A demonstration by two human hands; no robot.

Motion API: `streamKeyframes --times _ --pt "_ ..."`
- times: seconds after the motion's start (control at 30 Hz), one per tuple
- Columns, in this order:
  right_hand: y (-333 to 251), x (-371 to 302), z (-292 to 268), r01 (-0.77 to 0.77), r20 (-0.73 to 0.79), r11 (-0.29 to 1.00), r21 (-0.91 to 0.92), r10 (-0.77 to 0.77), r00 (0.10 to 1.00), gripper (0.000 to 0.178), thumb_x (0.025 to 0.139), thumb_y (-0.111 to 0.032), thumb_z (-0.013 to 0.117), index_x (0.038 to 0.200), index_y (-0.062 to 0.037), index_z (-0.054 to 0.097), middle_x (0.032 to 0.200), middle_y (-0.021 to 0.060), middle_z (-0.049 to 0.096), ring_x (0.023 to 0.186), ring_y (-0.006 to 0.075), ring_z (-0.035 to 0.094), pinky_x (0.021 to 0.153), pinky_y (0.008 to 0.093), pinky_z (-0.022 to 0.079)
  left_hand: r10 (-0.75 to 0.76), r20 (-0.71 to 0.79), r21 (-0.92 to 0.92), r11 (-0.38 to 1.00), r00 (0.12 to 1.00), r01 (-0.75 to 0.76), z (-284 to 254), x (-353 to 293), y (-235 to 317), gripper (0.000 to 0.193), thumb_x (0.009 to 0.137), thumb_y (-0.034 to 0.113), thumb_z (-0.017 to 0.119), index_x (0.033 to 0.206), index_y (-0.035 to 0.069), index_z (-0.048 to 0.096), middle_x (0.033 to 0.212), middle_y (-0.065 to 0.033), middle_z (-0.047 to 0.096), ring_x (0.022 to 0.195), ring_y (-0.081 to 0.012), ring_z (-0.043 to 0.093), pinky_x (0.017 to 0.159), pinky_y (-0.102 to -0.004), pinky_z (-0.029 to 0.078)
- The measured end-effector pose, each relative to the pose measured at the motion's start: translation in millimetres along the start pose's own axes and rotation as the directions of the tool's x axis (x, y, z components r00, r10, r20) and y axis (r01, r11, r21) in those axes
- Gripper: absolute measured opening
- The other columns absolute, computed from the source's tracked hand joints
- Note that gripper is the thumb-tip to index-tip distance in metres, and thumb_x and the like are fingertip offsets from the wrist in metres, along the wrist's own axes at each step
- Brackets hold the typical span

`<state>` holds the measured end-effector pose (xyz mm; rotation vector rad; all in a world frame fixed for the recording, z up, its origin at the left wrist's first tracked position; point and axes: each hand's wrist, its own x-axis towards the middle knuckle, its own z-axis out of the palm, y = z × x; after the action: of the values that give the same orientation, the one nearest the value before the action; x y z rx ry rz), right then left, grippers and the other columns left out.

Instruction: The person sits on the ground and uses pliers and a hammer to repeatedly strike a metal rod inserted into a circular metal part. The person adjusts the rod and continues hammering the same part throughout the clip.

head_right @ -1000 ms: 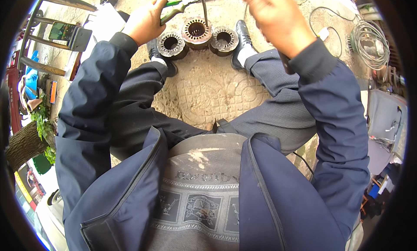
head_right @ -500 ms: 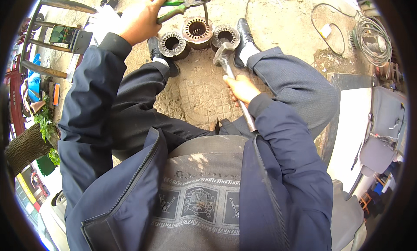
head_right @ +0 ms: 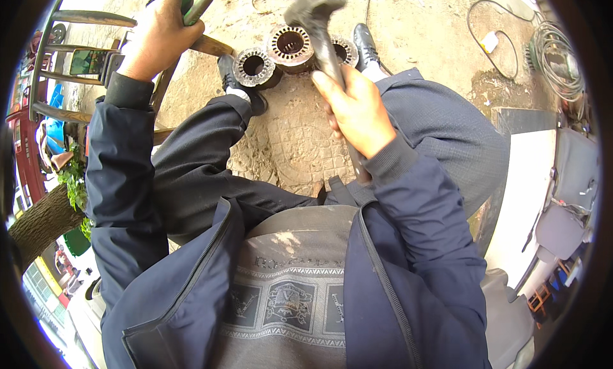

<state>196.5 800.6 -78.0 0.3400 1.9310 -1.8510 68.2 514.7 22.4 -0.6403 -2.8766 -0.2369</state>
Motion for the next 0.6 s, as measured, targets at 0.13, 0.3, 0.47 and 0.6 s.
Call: streamKeyframes --times 0.13,0.3,0.47,0.6 --pt "36 -32 -15 -0.37 -0.016 0.874 0.314 0.394 0.919 0.033 0.107 -0.041 0.061 0.108 -0.0089 0.055 0.071 -0.0039 0.046 0.05 0.0058 0.042 0.042 0.025 0.038 -0.01 0.107 0.203 0.979 0.994 -0.012 13 -9 4 0.082 0.064 0.04 0.093 0.132 0.009 0.061 0.085 -0.0146 0.073 0.076 -0.0352 0.073 0.066 -0.0463 0.056" --pt "55 -30 -31 -0.399 0.03 0.745 0.534 0.455 0.89 0.032 0.107 -0.04 0.06 0.107 -0.0096 0.052 0.072 -0.0027 0.045 0.052 0.0081 0.041 0.043 0.0274 0.037 0.0 0.133 0.147 0.989 0.991 -0.02 23 -5 6 0.064 0.076 0.03 0.083 0.132 0.008 0.062 0.077 -0.0173 0.071 0.068 -0.0357 0.071 0.062 -0.0469 0.054" --pt "48 -27 -34 -0.314 0.005 0.802 0.509 0.361 0.932 0.031 0.107 -0.039 0.06 0.108 -0.0088 0.051 0.074 -0.0022 0.045 0.055 0.0084 0.042 0.045 0.0273 0.037 0.019 0.114 0.041 0.999 0.993 -0.024 46 0 -3 0.056 0.08 0.015 0.073 0.133 0.003 0.058 0.087 -0.0227 0.071 0.075 -0.0386 0.071 0.064 -0.0472 0.055" --pt "48 -26 -31 -0.314 0.006 0.789 0.529 0.366 0.931 0.031 0.107 -0.039 0.06 0.108 -0.0093 0.052 0.073 -0.0027 0.045 0.054 0.0078 0.042 0.044 0.0261 0.037 0.112 0.042 -0.143 0.984 0.993 -0.105 61 0 -11 0.057 0.079 0.006 0.071 0.134 0.0 0.055 0.091 -0.025 0.07 0.078 -0.0396 0.071 0.065 -0.047 0.055"
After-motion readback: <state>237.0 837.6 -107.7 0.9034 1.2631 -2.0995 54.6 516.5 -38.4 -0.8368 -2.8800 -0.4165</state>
